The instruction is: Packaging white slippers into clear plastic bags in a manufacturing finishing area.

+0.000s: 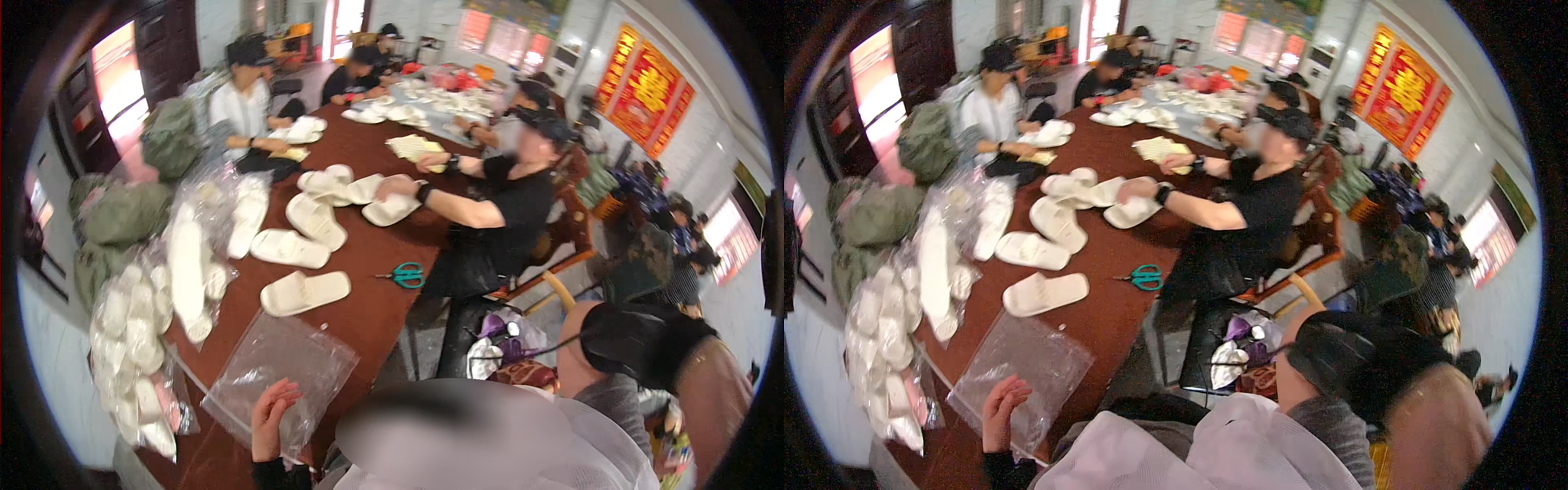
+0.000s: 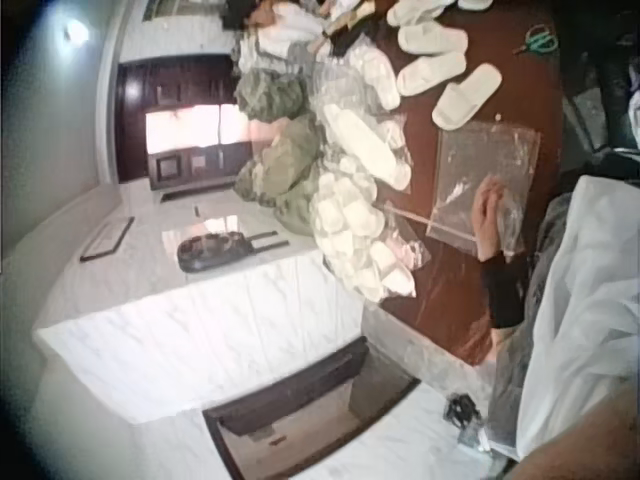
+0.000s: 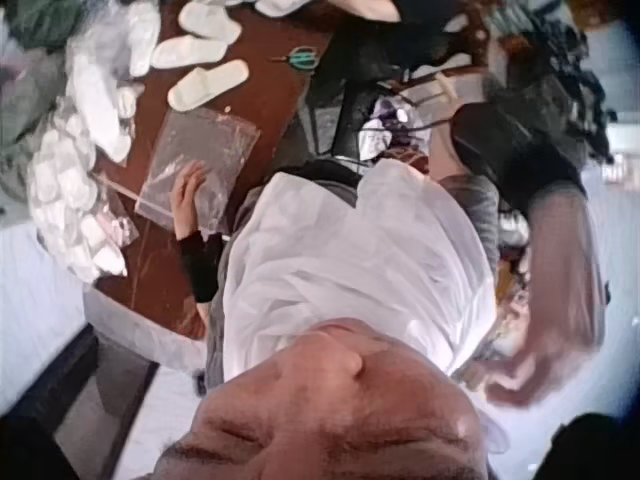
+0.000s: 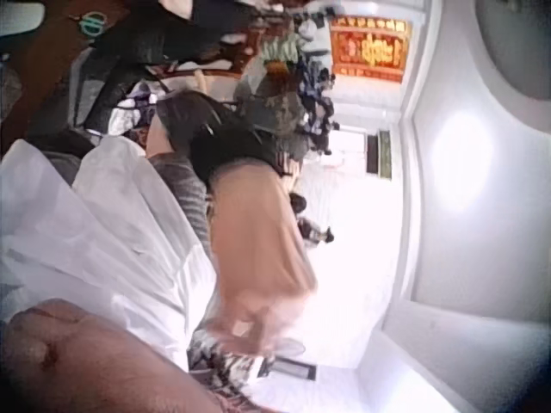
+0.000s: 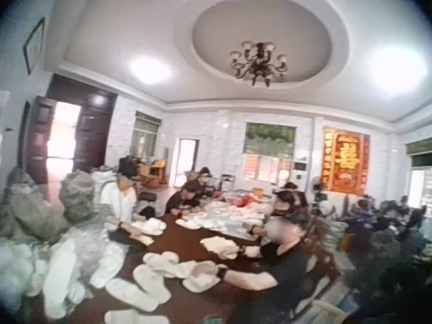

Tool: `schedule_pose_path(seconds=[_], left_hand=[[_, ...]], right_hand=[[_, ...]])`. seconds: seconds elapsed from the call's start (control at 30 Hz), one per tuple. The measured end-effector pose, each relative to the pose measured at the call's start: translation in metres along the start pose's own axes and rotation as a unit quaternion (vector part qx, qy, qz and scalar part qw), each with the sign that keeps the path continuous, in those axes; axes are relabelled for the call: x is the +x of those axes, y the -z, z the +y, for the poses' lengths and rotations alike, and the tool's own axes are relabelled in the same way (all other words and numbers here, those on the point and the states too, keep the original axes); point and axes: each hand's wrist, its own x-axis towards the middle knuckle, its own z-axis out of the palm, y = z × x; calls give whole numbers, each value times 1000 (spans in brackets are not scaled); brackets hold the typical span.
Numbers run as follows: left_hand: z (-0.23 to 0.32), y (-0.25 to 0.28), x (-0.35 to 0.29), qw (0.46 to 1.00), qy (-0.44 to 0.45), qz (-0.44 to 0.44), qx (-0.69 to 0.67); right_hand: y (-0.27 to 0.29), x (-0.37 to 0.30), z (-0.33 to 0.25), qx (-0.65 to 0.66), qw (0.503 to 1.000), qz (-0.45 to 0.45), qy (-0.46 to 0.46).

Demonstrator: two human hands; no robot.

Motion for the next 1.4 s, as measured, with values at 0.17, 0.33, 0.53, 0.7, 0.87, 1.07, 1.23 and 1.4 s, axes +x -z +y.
schedule_pose_path(seconds=[0.17, 0.33, 0.53, 0.7, 0.87, 1.07, 1.23, 1.4], left_hand=[[-55, 35, -60, 989, 12, 142, 31], [-67, 67, -127, 952, 1, 299, 59], [9, 86, -264, 842, 82, 481, 229], [18, 125, -253, 812, 51, 366, 452], [-12, 147, -180, 825, -123, 492, 249], [-102, 143, -74, 858, -185, 444, 183], [-29, 66, -20, 946, -86, 291, 109], [-48, 79, -4, 959, -79, 253, 97]], right_hand=[[49, -59, 11, -169, 979, 111, 18], [111, -128, 49, -134, 930, 261, 223], [166, -98, 156, -27, 889, 339, -306], [167, -109, 186, 12, 873, 362, -327], [214, -79, 154, -224, 907, 324, -150], [214, -29, 128, -479, 776, 404, 73], [175, -12, 145, -479, 714, 494, 131], [164, -20, 153, -487, 688, 510, 172]])
